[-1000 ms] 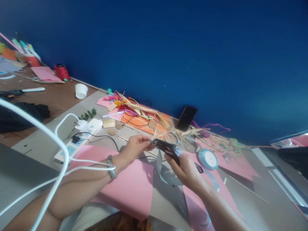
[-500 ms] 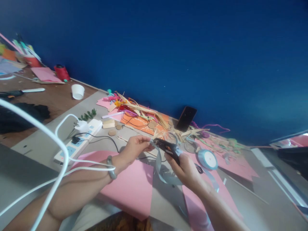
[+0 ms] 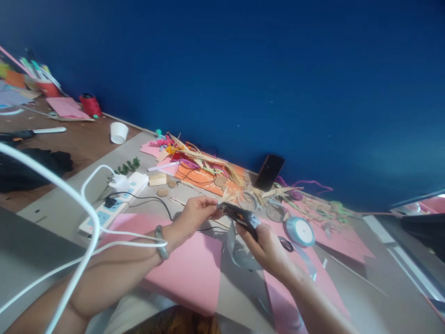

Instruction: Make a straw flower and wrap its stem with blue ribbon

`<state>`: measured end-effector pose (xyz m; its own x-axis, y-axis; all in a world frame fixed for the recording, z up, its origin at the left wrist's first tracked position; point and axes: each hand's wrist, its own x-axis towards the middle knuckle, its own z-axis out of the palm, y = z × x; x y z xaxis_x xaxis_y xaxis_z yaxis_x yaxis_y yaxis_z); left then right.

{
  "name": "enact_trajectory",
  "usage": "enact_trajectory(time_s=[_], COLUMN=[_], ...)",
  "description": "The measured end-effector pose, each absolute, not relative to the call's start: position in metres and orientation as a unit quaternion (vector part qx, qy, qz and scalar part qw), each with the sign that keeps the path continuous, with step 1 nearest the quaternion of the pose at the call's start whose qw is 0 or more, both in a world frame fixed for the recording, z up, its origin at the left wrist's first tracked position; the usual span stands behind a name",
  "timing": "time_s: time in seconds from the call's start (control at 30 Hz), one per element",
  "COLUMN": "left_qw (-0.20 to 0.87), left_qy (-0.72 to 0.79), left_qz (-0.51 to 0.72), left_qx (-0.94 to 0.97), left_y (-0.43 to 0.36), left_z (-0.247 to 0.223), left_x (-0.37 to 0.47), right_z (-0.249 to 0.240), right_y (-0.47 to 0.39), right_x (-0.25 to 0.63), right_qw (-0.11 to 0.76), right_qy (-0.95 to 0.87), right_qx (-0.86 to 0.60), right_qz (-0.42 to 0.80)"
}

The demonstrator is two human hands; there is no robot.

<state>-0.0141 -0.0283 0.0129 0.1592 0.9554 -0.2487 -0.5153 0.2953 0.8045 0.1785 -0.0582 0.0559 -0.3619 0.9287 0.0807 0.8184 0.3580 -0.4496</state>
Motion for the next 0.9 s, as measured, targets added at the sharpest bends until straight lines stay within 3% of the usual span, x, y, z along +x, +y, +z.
enact_trajectory(time_s=[0.77, 0.9], left_qw=[0.710, 0.707], left_qy=[0.384, 0.380], left_qz=[0.523, 0.528], left_qx=[0.273, 0.278], left_y=[-0.032, -0.033], left_z=[0.021, 0.020], left_x=[-0.015, -0.016], right_z=[0.052, 0.054], right_y=[-0.062, -0.067], right_x=[0.187, 0.194], right_qw=[0.190, 0.235], right_qy=[-0.792, -0.786], right_qx=[-0.543, -0.535], right_qz=[0.204, 0.202])
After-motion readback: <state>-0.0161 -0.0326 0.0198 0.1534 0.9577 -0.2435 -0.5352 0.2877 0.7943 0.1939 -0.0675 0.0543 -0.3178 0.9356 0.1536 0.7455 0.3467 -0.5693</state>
